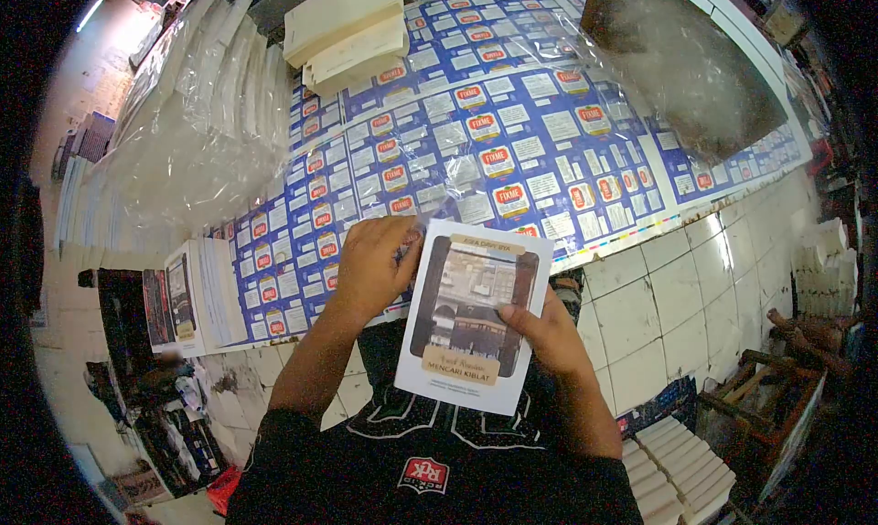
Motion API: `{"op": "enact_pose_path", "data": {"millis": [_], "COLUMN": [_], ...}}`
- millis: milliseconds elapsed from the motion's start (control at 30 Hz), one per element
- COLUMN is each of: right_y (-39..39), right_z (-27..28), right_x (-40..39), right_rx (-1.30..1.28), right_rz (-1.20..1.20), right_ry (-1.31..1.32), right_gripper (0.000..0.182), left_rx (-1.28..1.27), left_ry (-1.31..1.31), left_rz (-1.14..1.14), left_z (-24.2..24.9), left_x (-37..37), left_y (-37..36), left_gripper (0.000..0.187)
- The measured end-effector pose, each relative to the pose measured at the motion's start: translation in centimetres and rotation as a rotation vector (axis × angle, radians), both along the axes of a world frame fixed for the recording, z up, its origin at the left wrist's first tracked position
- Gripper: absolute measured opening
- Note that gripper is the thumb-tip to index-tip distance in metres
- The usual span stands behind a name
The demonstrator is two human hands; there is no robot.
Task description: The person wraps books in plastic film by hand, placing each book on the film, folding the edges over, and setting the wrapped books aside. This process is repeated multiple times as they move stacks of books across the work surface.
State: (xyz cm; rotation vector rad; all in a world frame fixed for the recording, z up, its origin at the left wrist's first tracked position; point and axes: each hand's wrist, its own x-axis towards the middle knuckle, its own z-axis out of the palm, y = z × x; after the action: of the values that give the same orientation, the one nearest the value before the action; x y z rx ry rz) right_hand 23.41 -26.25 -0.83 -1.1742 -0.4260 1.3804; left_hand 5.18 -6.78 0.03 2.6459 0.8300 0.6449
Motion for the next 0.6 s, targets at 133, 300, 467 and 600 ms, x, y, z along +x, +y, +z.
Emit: {"op": "enact_pose_path", "data": {"millis": [133, 300, 467, 600], "right_y": [0.4, 0.4, 0.3, 2.1], "right_z": [-0.8, -0.2, 0.1, -0.3], "right_x": [-0.6, 0.0, -0.2, -0.7], "right_rx": [-0.036, -0.081, -0.025, -0.011], "right_rz": [-0.259, -0.361, -0.169, -0.207], "right_ry": [-0.021, -0.003, -0.012, 0.061], "right_gripper": [0.051, 0.047, 0.047, 0.048], "left_rx": [-0.073, 0.066, -0.014, -0.236], "left_ry": [0.039, -0.009, 0.090, 0.117], "left_rz": [0.076, 0.090, 0.007, 0.053], "left_z": [0.0, -0.7, 0.1, -0.1], "left_x": [0.1, -0.2, 0.6, 0.4], "left_y": [-0.3, -0.1, 0.1, -0.4], "left_gripper": [0.029, 0.037, 0.044, 0.047]}}
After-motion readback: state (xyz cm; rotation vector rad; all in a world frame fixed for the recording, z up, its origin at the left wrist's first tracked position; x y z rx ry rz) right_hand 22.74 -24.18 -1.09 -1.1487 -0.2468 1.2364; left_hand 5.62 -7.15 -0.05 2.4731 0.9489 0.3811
